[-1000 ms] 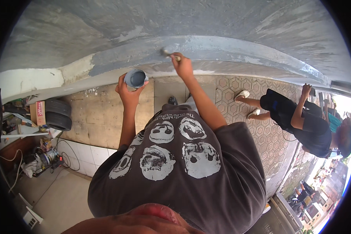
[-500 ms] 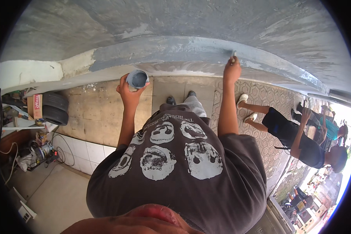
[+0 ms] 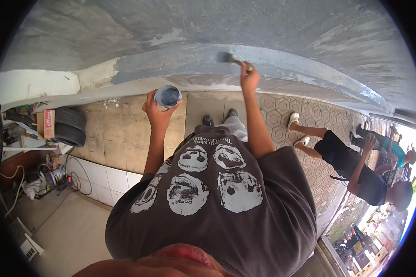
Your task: The person paints a grey wall using a paintbrush and a small container of grey paint.
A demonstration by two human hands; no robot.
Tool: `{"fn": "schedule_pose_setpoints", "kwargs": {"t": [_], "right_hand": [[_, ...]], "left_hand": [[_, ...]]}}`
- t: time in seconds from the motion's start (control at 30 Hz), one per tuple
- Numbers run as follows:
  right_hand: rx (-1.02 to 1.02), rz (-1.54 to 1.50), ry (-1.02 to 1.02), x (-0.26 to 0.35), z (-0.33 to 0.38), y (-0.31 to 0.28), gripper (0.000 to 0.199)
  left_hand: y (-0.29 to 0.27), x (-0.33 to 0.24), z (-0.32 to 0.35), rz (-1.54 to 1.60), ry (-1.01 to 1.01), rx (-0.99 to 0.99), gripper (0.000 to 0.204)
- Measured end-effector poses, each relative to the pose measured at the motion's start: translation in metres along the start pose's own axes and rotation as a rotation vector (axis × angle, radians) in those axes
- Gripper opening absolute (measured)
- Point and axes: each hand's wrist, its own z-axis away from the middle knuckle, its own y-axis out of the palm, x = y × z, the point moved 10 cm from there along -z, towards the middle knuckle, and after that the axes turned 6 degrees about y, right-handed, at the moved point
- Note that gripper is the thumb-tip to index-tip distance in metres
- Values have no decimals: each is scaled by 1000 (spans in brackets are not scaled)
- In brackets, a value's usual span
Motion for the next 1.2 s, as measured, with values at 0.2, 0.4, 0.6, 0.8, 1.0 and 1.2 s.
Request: {"fn": "schedule_pose_setpoints", "kwargs": {"t": [0.2, 0.4, 0.6, 0.8, 1.0, 1.2], "right_hand": [[-187, 297, -82, 57, -13, -147, 27], [69, -354, 132, 145, 31, -178, 30], [419, -403, 7, 229, 84, -137, 29], [561, -321, 24, 226, 97, -121, 27], [592, -283, 52, 227, 99, -124, 25], [694, -128, -105, 261, 113, -114, 18]], "left_hand": [[5, 16, 17, -13, -51, 23, 61], [27, -2, -5, -54, 10, 85, 64], [54, -12, -19, -20, 38, 182, 64], [62, -12, -15, 17, 32, 205, 67], [63, -8, 3, -41, -13, 190, 68], [59, -4, 13, -27, -90, 186, 68]]}}
